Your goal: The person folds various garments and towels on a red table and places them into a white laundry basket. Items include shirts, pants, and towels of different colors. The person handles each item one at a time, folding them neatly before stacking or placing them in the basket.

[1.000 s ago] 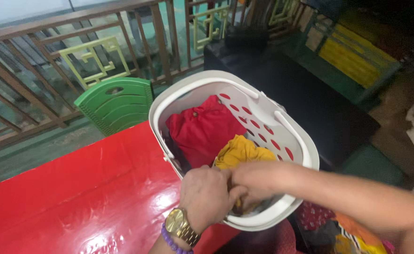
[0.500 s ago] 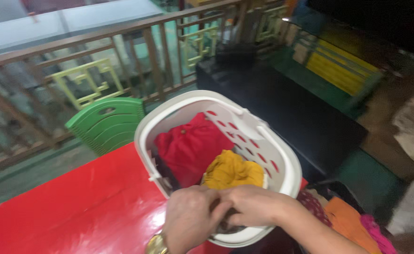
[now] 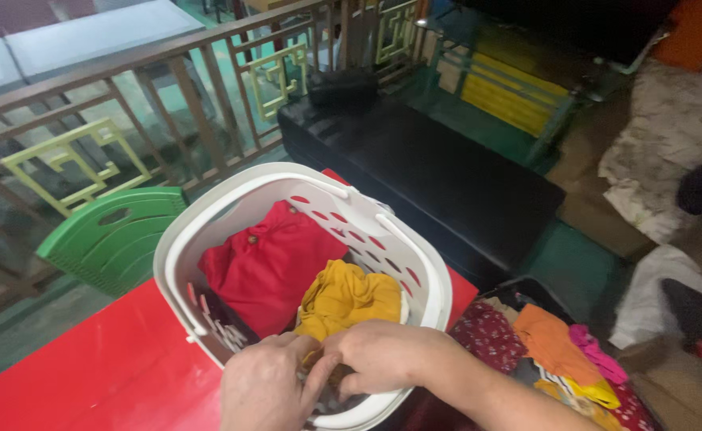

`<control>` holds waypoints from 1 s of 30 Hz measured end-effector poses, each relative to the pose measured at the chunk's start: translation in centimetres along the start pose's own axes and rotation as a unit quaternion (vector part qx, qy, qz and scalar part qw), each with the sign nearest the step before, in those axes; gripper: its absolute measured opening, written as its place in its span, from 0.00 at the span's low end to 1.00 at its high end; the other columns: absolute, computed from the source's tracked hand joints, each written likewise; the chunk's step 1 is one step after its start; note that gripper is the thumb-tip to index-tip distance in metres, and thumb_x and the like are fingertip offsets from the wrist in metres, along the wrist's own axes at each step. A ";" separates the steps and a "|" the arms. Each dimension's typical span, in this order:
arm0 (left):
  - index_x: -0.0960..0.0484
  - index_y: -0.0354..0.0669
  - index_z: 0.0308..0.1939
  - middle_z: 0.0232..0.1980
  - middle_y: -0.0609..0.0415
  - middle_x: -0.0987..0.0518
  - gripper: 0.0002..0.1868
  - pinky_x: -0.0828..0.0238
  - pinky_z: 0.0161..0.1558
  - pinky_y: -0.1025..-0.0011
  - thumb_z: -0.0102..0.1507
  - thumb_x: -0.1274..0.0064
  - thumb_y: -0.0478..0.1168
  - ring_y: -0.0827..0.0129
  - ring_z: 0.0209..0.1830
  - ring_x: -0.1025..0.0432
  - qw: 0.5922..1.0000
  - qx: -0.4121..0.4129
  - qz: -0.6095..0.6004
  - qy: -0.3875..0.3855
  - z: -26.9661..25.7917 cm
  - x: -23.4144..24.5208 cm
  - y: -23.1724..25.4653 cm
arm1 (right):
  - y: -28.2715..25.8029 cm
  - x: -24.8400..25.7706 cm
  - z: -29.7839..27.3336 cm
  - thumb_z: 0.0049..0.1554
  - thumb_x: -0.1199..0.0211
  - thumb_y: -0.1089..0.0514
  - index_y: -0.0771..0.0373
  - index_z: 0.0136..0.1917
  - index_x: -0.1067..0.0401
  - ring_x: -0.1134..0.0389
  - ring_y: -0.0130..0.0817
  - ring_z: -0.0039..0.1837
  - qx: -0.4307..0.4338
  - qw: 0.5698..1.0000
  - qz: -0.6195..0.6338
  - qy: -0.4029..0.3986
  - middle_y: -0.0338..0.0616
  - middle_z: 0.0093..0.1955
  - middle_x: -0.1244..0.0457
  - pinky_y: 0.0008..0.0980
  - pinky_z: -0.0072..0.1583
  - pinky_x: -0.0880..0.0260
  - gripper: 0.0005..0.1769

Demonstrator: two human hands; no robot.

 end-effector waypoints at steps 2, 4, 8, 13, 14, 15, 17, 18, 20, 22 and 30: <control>0.12 0.48 0.32 0.30 0.49 0.18 0.15 0.26 0.30 0.56 0.53 0.37 0.54 0.52 0.31 0.22 1.000 -0.004 0.004 -0.004 0.0 -0.1 0.1 | 0.1 0.0 0.0 0.49 0.32 0.54 0.60 0.54 0.24 0.29 0.48 0.56 -0.011 1.000 -0.009 -0.001 0.48 0.52 0.30 0.42 0.57 0.30 0.19; 0.13 0.47 0.33 0.30 0.49 0.18 0.15 0.26 0.31 0.56 0.54 0.37 0.53 0.53 0.31 0.22 1.000 -0.003 0.003 -0.001 -0.1 -0.1 0.0 | 0.2 -0.1 0.1 0.49 0.32 0.54 0.61 0.54 0.24 0.29 0.48 0.56 -0.015 1.000 -0.008 -0.002 0.49 0.52 0.30 0.42 0.57 0.30 0.19; 0.13 0.45 0.32 0.29 0.50 0.18 0.14 0.26 0.31 0.57 0.53 0.37 0.50 0.54 0.29 0.22 0.999 -0.015 -0.010 0.032 -0.3 0.2 0.1 | 0.3 -0.2 0.1 0.49 0.33 0.54 0.59 0.56 0.24 0.29 0.49 0.55 -0.009 1.000 -0.002 0.000 0.49 0.51 0.30 0.42 0.57 0.30 0.21; 0.13 0.46 0.29 0.28 0.50 0.19 0.13 0.27 0.31 0.56 0.55 0.38 0.51 0.53 0.28 0.23 0.999 -0.005 0.009 0.039 -0.5 0.4 0.4 | 0.2 -0.2 0.3 0.49 0.32 0.54 0.60 0.55 0.24 0.29 0.50 0.55 0.026 1.000 -0.012 0.014 0.50 0.51 0.30 0.44 0.57 0.30 0.20; 0.13 0.46 0.29 0.28 0.50 0.19 0.13 0.27 0.31 0.56 0.55 0.38 0.51 0.53 0.29 0.23 0.999 -0.001 0.014 0.034 -0.5 0.4 0.4 | 0.3 -0.2 0.3 0.49 0.32 0.54 0.60 0.54 0.24 0.29 0.49 0.55 0.029 0.999 -0.018 0.012 0.50 0.51 0.30 0.44 0.56 0.30 0.19; 0.13 0.47 0.28 0.28 0.50 0.19 0.13 0.28 0.31 0.55 0.55 0.39 0.52 0.53 0.29 0.23 0.999 0.002 0.018 0.029 -0.5 0.4 0.5 | 0.3 -0.2 0.3 0.49 0.32 0.54 0.61 0.53 0.23 0.29 0.49 0.55 0.032 0.999 -0.023 0.011 0.50 0.51 0.30 0.44 0.56 0.30 0.19; 0.14 0.47 0.28 0.28 0.50 0.19 0.13 0.28 0.31 0.55 0.55 0.40 0.52 0.54 0.29 0.23 0.999 0.008 0.025 0.025 -0.6 0.5 0.6 | 0.2 -0.2 0.3 0.49 0.32 0.54 0.61 0.53 0.24 0.29 0.49 0.54 0.031 0.999 -0.010 0.018 0.50 0.50 0.30 0.44 0.56 0.30 0.19; 0.14 0.46 0.28 0.28 0.50 0.20 0.14 0.27 0.31 0.55 0.56 0.40 0.52 0.54 0.29 0.23 0.999 0.010 0.028 0.024 -0.6 0.6 0.7 | 0.3 -0.2 0.2 0.49 0.33 0.55 0.61 0.53 0.24 0.29 0.49 0.54 0.030 0.999 -0.005 0.022 0.50 0.49 0.30 0.44 0.55 0.30 0.19; 0.14 0.46 0.28 0.29 0.50 0.19 0.13 0.27 0.31 0.55 0.55 0.40 0.51 0.53 0.29 0.23 0.999 0.004 0.023 0.022 -0.5 0.7 0.8 | 0.3 -0.2 0.0 0.50 0.33 0.54 0.61 0.51 0.23 0.29 0.49 0.53 0.022 1.000 -0.009 0.021 0.50 0.48 0.30 0.44 0.55 0.30 0.16; 0.14 0.47 0.28 0.29 0.50 0.19 0.12 0.27 0.31 0.55 0.55 0.40 0.51 0.53 0.29 0.23 1.000 -0.005 0.015 0.023 -0.5 0.6 1.0 | 0.2 -0.2 -0.2 0.50 0.33 0.54 0.61 0.50 0.23 0.29 0.49 0.52 0.021 0.999 -0.012 0.023 0.50 0.47 0.30 0.44 0.55 0.30 0.15; 0.17 0.44 0.22 0.22 0.50 0.22 0.10 0.30 0.26 0.55 0.54 0.38 0.44 0.52 0.23 0.25 0.989 -0.050 -0.031 0.138 -2.3 -1.9 1.7 | -0.1 0.0 -1.3 0.51 0.33 0.54 0.66 0.41 0.25 0.30 0.53 0.51 0.030 0.991 -0.042 0.122 0.53 0.44 0.31 0.47 0.53 0.30 0.11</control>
Point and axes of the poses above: each hand's wrist, its own z-axis towards the middle knuckle, its own x-axis out of the back of the hand, y = z × x, the point moved 3 cm from there along z, towards the middle knuckle
